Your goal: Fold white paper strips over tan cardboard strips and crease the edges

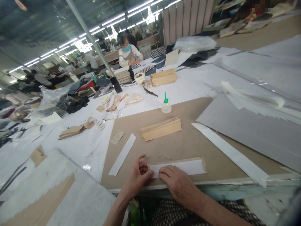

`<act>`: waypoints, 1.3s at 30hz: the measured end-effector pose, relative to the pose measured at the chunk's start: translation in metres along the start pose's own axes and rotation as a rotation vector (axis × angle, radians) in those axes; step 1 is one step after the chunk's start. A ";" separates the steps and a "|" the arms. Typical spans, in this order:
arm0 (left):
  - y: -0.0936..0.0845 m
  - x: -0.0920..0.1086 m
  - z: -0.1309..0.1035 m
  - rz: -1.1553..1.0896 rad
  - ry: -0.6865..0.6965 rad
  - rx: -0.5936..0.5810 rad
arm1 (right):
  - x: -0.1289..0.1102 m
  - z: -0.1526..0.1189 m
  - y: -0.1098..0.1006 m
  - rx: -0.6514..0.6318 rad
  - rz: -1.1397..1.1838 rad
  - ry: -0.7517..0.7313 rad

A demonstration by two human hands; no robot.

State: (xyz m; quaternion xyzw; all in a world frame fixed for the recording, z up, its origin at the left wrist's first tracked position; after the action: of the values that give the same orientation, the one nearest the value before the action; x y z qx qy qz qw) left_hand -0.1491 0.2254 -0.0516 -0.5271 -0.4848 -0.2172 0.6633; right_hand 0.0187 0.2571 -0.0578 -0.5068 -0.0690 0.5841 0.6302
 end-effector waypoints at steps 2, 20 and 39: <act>-0.002 0.001 -0.007 -0.045 0.025 -0.046 | 0.000 0.000 -0.002 0.008 0.013 0.010; -0.001 0.000 -0.033 0.356 0.304 0.309 | 0.004 0.020 -0.018 -0.175 0.091 -0.251; 0.001 -0.012 -0.056 0.460 0.581 0.247 | 0.003 0.020 -0.013 -0.206 0.101 -0.245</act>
State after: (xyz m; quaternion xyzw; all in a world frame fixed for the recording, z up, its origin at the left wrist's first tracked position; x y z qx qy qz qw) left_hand -0.1308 0.1723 -0.0612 -0.4546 -0.1684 -0.1432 0.8628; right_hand 0.0152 0.2734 -0.0404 -0.4965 -0.1793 0.6623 0.5317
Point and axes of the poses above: each hand's wrist, its own z-axis towards the middle knuckle, its own y-axis out of the palm, x = y × z, the point moved 6 cm from there along z, towards the middle knuckle, and after that the axes turned 15 degrees about x, right-handed, at the moved point
